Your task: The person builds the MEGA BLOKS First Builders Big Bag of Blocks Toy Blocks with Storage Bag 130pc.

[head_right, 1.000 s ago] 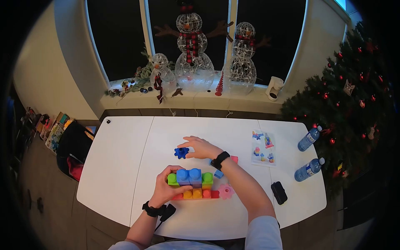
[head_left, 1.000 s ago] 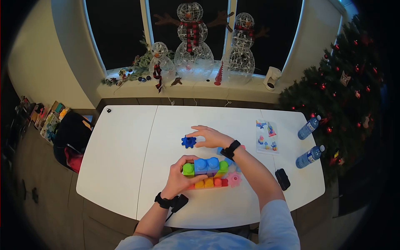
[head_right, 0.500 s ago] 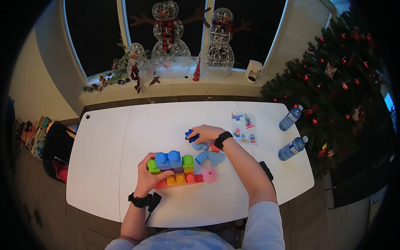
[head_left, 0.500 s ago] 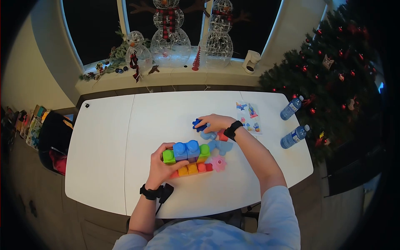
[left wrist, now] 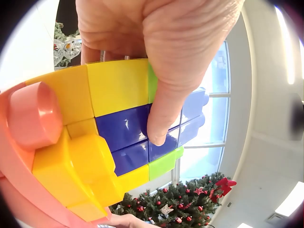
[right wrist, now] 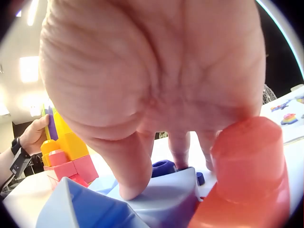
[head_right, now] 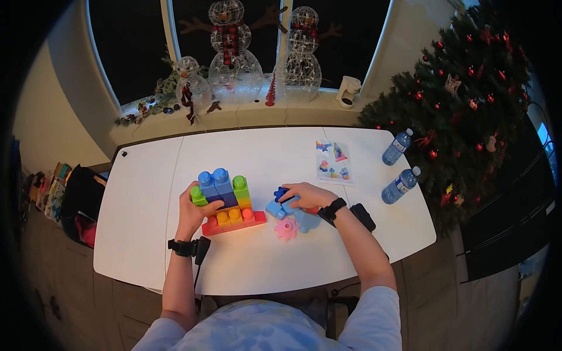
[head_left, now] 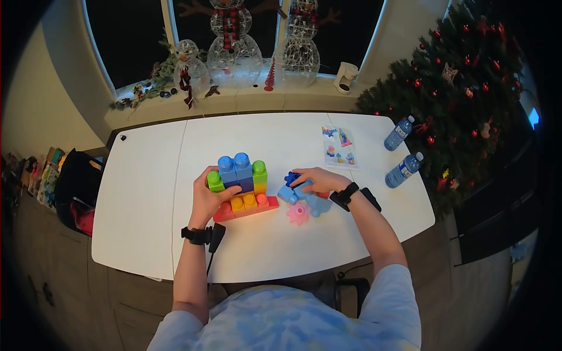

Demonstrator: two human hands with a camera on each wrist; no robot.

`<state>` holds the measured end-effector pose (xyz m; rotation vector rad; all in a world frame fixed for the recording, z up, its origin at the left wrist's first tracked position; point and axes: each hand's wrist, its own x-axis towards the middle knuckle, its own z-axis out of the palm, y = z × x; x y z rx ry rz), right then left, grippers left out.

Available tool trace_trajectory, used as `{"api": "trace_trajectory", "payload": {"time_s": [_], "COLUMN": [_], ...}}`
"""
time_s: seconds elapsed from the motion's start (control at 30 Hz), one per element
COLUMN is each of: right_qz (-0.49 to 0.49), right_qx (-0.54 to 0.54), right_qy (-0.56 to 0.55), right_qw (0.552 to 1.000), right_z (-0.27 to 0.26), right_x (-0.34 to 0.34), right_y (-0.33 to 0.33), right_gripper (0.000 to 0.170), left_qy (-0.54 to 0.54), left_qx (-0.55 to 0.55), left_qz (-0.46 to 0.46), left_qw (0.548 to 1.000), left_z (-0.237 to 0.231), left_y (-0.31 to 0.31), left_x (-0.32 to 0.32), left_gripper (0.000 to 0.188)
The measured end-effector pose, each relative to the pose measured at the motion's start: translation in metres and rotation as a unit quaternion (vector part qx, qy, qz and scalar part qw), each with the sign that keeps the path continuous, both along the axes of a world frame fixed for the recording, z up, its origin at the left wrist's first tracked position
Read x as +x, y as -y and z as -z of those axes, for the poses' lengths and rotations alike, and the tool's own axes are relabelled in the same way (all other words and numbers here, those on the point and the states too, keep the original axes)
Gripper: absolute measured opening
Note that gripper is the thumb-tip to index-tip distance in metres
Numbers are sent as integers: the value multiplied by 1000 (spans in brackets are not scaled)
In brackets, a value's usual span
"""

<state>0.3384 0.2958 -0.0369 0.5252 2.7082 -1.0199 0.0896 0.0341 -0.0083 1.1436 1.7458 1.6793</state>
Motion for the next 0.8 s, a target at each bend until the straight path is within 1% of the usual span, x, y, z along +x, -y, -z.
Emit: {"api": "trace_trajectory", "payload": {"time_s": [0.03, 0.07, 0.1, 0.13, 0.2, 0.23, 0.27, 0.3, 0.33, 0.37, 0.43, 0.5, 0.57, 0.63, 0.73, 0.8], "right_qz": [-2, -12, -23, -25, 47, 60, 57, 66, 75, 74, 25, 22, 18, 84, 98, 88], "right_qx": [-1, 39, 80, 82, 145, 147, 149, 174, 200, 200, 306, 324, 342, 327, 320, 306], "right_qy": [-2, 13, 27, 24, -46, -112, -116, -105, -95, -98, -68, -76, -83, -53, -54, -49], "right_qw": [1000, 999, 996, 996, 987, 981, 980, 977, 972, 972, 949, 943, 936, 940, 941, 947], "right_z": [-4, -8, -12, -14, -15, -15, -15, -14, -14, -11, -1, 11, 7, 1, 9, 18], "right_x": [4, 7, 10, 12, 14, 12, 7, 0, -6, -11, -17, -14, -9, 0, 15, 21], "right_y": [4, 7, 10, 14, 26, 33, 40, 47, 56, 63, 73, 73, 74, 75, 67, 64], "right_gripper": [43, 41, 40, 40, 38, 37, 37, 38, 39, 39, 39, 40, 40, 39, 40, 40], "left_qy": [-22, -44, -31, -35, -46, -49, -39, -28, -30, -36, -43, -55, -60, -64, -66, -74], "left_qx": [7, 15, 6, 7, 9, 10, 15, 18, 19, 32, 47, 33, 34, 34, 20, 10], "left_qz": [0, 0, 7, 4, 22, 18, 25, 32, 30, 29, 28, 22, 21, 21, 36, 39], "left_qw": [1000, 999, 999, 999, 999, 999, 999, 999, 999, 998, 998, 998, 997, 997, 997, 996], "left_z": [0, -1, -1, 0, 1, -1, -2, -3, -2, 0, 2, 4, 4, 2, -2, -5], "left_y": [-1, -2, -3, -4, -8, -9, -11, -13, -15, -19, -25, -32, -37, -40, -43, -44], "left_x": [-3, -5, -7, -9, -14, -15, -15, -15, -17, -19, -25, -30, -35, -41, -45, -47], "left_gripper": [46, 44, 42, 42, 42, 42, 42, 41, 41, 41, 41, 42, 43, 43, 40, 45]}}
